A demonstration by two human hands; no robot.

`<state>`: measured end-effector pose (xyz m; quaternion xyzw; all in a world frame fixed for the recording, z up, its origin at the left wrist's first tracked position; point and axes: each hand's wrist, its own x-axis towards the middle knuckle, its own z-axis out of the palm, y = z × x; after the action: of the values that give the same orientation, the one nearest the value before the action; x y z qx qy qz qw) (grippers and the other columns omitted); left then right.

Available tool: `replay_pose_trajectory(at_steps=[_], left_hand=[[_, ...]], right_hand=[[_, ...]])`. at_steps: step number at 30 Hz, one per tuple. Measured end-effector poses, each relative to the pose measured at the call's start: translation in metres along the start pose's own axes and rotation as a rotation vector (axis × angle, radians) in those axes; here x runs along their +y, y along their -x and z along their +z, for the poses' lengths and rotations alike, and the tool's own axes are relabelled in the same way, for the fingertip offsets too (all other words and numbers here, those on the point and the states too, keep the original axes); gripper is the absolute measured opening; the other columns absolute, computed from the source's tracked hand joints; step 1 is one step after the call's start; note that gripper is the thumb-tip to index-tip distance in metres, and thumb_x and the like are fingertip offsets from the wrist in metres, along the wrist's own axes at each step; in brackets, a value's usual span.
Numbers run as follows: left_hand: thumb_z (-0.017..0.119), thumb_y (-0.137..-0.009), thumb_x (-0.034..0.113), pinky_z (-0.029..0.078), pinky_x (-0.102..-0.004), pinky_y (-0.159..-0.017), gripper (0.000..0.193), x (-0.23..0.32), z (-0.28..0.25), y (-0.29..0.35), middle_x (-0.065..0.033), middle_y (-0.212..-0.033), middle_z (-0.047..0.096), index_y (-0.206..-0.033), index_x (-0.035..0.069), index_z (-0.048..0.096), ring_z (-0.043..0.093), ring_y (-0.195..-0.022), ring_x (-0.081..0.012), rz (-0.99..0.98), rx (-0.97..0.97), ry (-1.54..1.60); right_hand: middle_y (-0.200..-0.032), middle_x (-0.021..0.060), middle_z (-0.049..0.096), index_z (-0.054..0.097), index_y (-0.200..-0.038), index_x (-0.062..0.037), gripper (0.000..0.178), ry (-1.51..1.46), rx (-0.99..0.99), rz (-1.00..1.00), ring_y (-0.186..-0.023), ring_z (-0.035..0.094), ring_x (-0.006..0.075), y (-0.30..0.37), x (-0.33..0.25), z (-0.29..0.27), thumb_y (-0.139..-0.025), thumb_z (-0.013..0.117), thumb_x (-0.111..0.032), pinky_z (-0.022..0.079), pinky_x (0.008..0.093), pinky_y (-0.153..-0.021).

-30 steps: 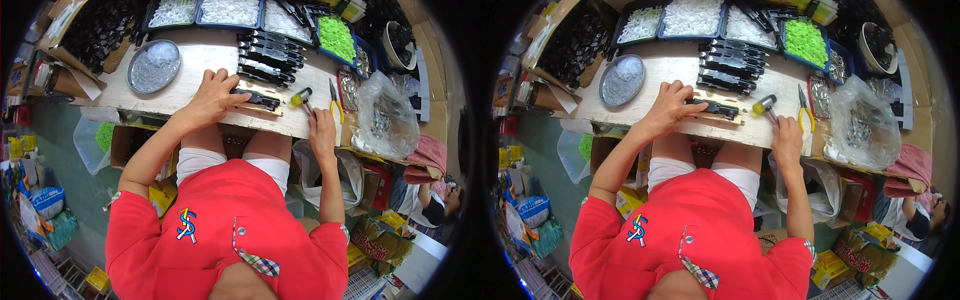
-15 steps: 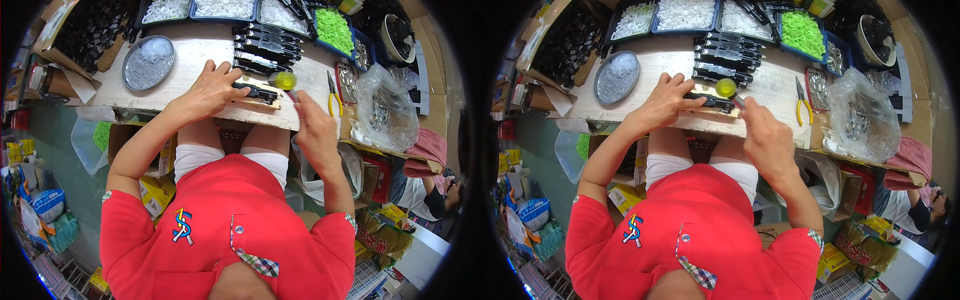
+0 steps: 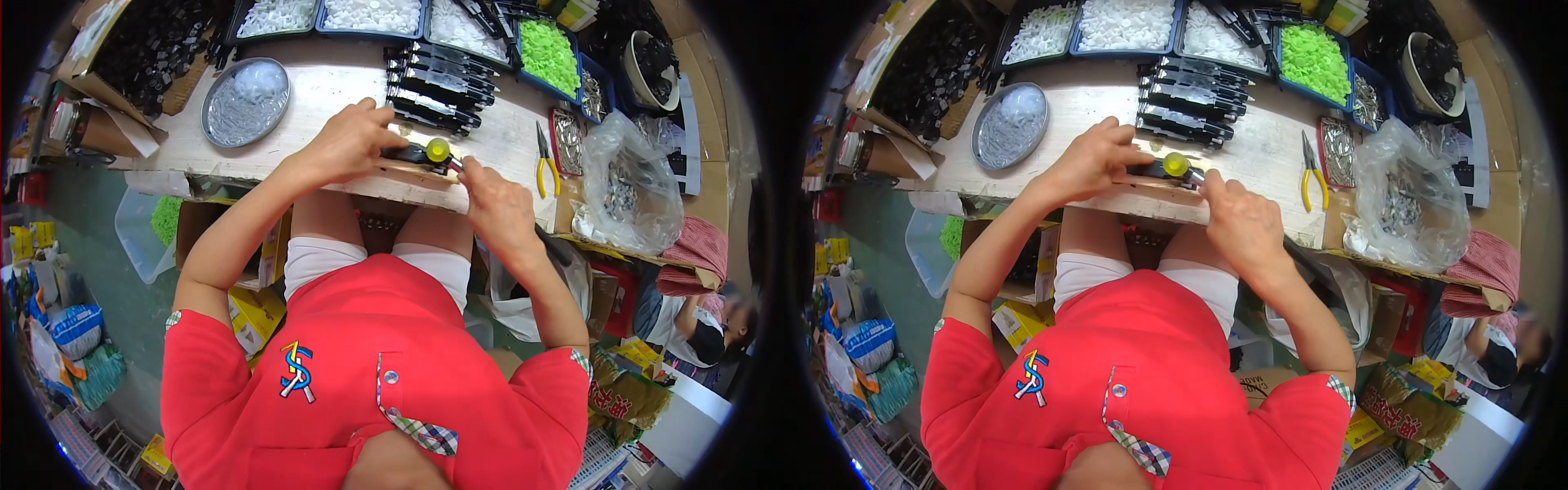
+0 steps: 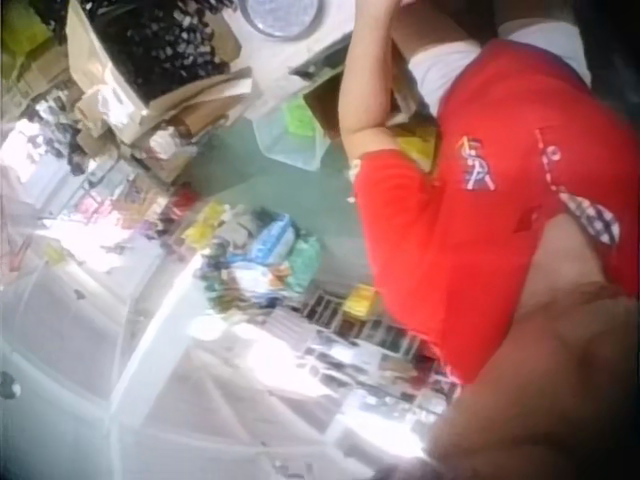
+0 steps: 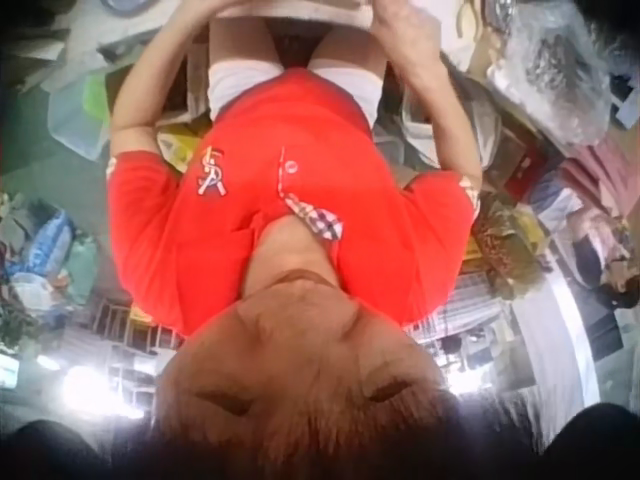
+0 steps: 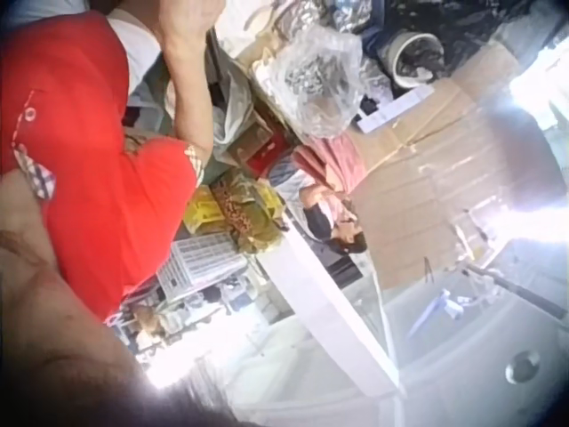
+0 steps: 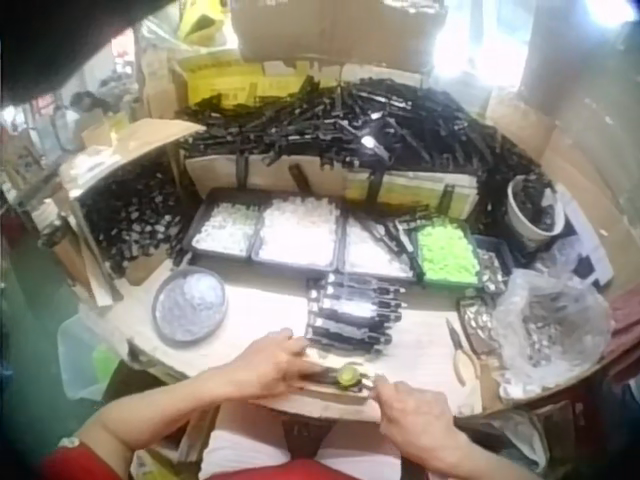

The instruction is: Assembling small components at a workbench in a factory setting.

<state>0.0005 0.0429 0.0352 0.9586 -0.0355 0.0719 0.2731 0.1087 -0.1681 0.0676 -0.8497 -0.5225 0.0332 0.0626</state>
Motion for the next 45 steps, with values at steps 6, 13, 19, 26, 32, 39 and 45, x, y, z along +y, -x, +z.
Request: replay_pose_trajectory(at_steps=[6,13,19,26,32,39,45], left_hand=[[0.062,-0.057,-0.005,0.044,-0.0346,-0.076,0.058,0.000,0.003,0.000,-0.0069,-0.082,0.057,-0.113,0.010,0.056,0.049,-0.082,-0.0250,-0.196,0.085,0.138],[0.064,-0.056,-0.006,0.044,-0.0351,-0.073,0.065,0.000,0.009,0.006,-0.0068,-0.080,0.058,-0.117,0.012,0.055,0.049,-0.078,-0.0246,-0.264,0.163,0.163],[0.061,-0.059,0.000,0.030,-0.0360,-0.073,0.065,0.003,0.020,0.016,-0.0027,-0.081,0.061,-0.122,0.014,0.050,0.049,-0.080,-0.0232,-0.219,0.296,0.002],[0.052,-0.071,0.004,0.031,-0.0391,-0.078,0.041,0.028,0.056,0.037,-0.0066,-0.097,0.057,-0.111,0.006,0.055,0.049,-0.093,-0.0228,-0.140,0.668,-0.235],[0.049,-0.075,0.007,0.028,-0.0465,-0.096,0.041,0.055,0.096,0.039,-0.0119,-0.128,0.047,-0.115,0.001,0.053,0.041,-0.122,-0.0280,-0.074,0.558,-0.260],[0.051,-0.073,0.007,0.029,-0.0465,-0.095,0.038,0.051,0.093,0.038,-0.0125,-0.122,0.050,-0.110,0.000,0.055,0.042,-0.121,-0.0272,-0.031,0.555,-0.275],[0.054,-0.068,0.000,0.030,-0.0374,-0.084,0.035,0.030,0.059,0.025,-0.0072,-0.103,0.057,-0.101,0.009,0.058,0.051,-0.100,-0.0200,-0.016,0.624,-0.211]], right_hand=[[-0.075,0.0124,0.058,0.054,-0.111,-0.0081,0.029,-0.364,0.432,-0.134,-0.059,0.057,0.0309,0.001,-0.013,-0.003,-0.082,0.055,-0.010,0.043,0.0403,-0.050],[-0.072,0.0143,0.061,0.050,-0.100,-0.0095,0.016,-0.345,0.175,-0.081,-0.063,0.060,0.0351,-0.019,-0.021,-0.004,-0.085,0.046,-0.011,0.045,0.0456,-0.053],[-0.072,0.0238,0.059,0.052,-0.092,-0.0068,0.019,-0.214,-0.089,0.090,-0.069,0.057,0.0435,-0.042,-0.020,0.002,-0.088,0.043,-0.023,0.043,0.0521,-0.062],[-0.077,0.0227,0.060,0.055,-0.099,-0.0078,0.020,-0.307,-0.054,0.103,-0.072,0.057,0.0410,-0.056,-0.010,-0.016,-0.090,0.045,-0.023,0.041,0.0482,-0.062],[-0.071,0.0209,0.059,0.052,-0.093,-0.0079,0.015,-0.186,-0.097,-0.063,-0.069,0.057,0.0412,-0.053,-0.037,0.002,-0.083,0.049,-0.018,0.044,0.0485,-0.061],[-0.072,0.0209,0.060,0.053,-0.095,-0.0080,0.017,-0.294,-0.083,-0.081,-0.069,0.057,0.0409,-0.055,-0.038,0.002,-0.087,0.045,-0.021,0.043,0.0494,-0.061],[-0.069,0.0201,0.059,0.058,-0.101,-0.0121,0.019,-0.575,0.188,0.197,-0.067,0.058,0.0383,-0.032,-0.006,0.000,-0.088,0.048,-0.022,0.043,0.0472,-0.057]])
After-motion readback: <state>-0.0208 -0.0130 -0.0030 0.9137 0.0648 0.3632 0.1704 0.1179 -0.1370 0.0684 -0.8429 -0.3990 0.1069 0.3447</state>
